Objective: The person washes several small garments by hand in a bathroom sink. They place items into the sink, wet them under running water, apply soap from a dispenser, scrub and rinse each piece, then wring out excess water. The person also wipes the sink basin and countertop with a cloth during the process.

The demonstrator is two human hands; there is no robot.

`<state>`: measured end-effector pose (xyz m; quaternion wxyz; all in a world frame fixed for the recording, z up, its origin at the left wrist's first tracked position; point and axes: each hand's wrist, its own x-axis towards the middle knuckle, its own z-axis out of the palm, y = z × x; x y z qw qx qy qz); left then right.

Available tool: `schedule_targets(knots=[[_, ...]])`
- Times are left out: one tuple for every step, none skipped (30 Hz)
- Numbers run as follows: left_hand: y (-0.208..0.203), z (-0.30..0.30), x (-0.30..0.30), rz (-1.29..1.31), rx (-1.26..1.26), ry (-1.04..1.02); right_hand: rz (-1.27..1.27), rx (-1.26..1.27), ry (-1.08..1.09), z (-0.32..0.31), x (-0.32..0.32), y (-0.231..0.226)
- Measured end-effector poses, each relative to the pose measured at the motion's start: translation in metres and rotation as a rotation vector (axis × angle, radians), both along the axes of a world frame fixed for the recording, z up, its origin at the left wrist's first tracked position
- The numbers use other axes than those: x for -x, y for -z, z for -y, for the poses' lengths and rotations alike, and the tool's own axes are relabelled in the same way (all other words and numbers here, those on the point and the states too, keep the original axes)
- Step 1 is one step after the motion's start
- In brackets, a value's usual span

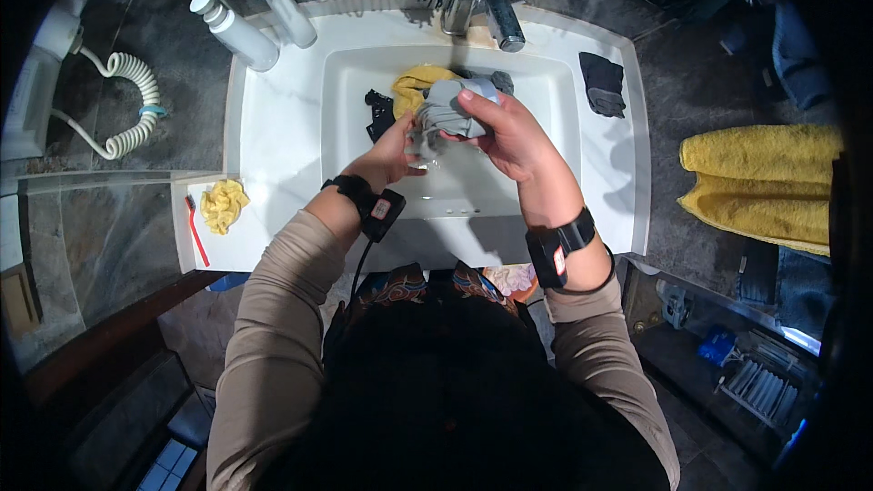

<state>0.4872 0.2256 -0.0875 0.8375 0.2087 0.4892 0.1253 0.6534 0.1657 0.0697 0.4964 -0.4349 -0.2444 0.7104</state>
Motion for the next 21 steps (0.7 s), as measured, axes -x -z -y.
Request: schedule_targets(knots=[[0.006,-0.001,-0.002,0.004,0.022,-0.047,-0.007,-0.006,0.038,0.004,-0.001,-0.003],[0.012,0.002,-0.001,0.041,0.042,-0.104,-0.018,0.0,0.069,0.009,-0.004,-0.004],[0.017,0.004,0.0,0.064,0.08,-0.168,-0.069,-0.056,0.073,0.014,-0.011,-0.003],[0.02,0.001,0.007,0.162,0.056,-0.09,-0.123,-0.058,0.117,0.019,-0.019,0.0],[0.021,-0.002,0.017,0.22,-0.093,-0.026,-0.068,0.01,0.21,0.025,-0.029,0.005],[0.02,-0.006,0.027,0.24,-0.222,0.038,-0.055,0.015,0.271,0.035,-0.042,0.01],[0.019,-0.006,0.037,0.256,-0.344,0.101,-0.079,-0.027,0.291,0.045,-0.054,0.017],[0.016,-0.005,0.048,0.12,-0.383,0.098,-0.026,0.002,0.328,0.05,-0.069,0.026],[0.012,-0.004,0.062,-0.016,-0.425,0.1,-0.032,0.068,0.331,0.055,-0.083,0.036],[0.009,-0.005,0.07,-0.109,-0.502,0.069,0.013,0.126,0.356,0.059,-0.089,0.049],[0.009,-0.004,0.074,-0.172,-0.575,0.182,0.097,0.236,0.417,0.061,-0.094,0.062],[0.012,0.001,0.075,-0.196,-0.68,0.267,0.024,0.219,0.381,0.063,-0.092,0.074],[0.016,0.006,0.073,-0.273,-0.822,0.401,0.008,0.296,0.404,0.064,-0.087,0.085],[0.021,0.008,0.07,-0.37,-0.612,0.562,-0.163,0.364,0.391,0.062,-0.081,0.092],[0.027,0.009,0.064,-0.39,-0.563,0.566,-0.257,0.327,0.396,0.059,-0.069,0.097],[0.034,0.012,0.056,-0.404,-0.542,0.575,-0.357,0.271,0.296,0.057,-0.059,0.097],[0.039,0.015,0.049,-0.46,-0.548,0.605,-0.376,0.322,0.283,0.053,-0.047,0.093],[0.043,0.011,0.036,-0.331,-0.442,0.563,-0.323,0.346,0.24,0.049,-0.033,0.088],[0.044,0.012,0.031,-0.321,-0.324,0.447,-0.263,0.389,0.228,0.047,-0.019,0.079],[0.041,0.014,0.024,-0.309,-0.209,0.329,-0.332,0.384,0.144,0.045,-0.008,0.069],[0.037,0.018,0.018,-0.262,-0.114,0.211,-0.494,0.274,0.003,0.043,0.003,0.058]])
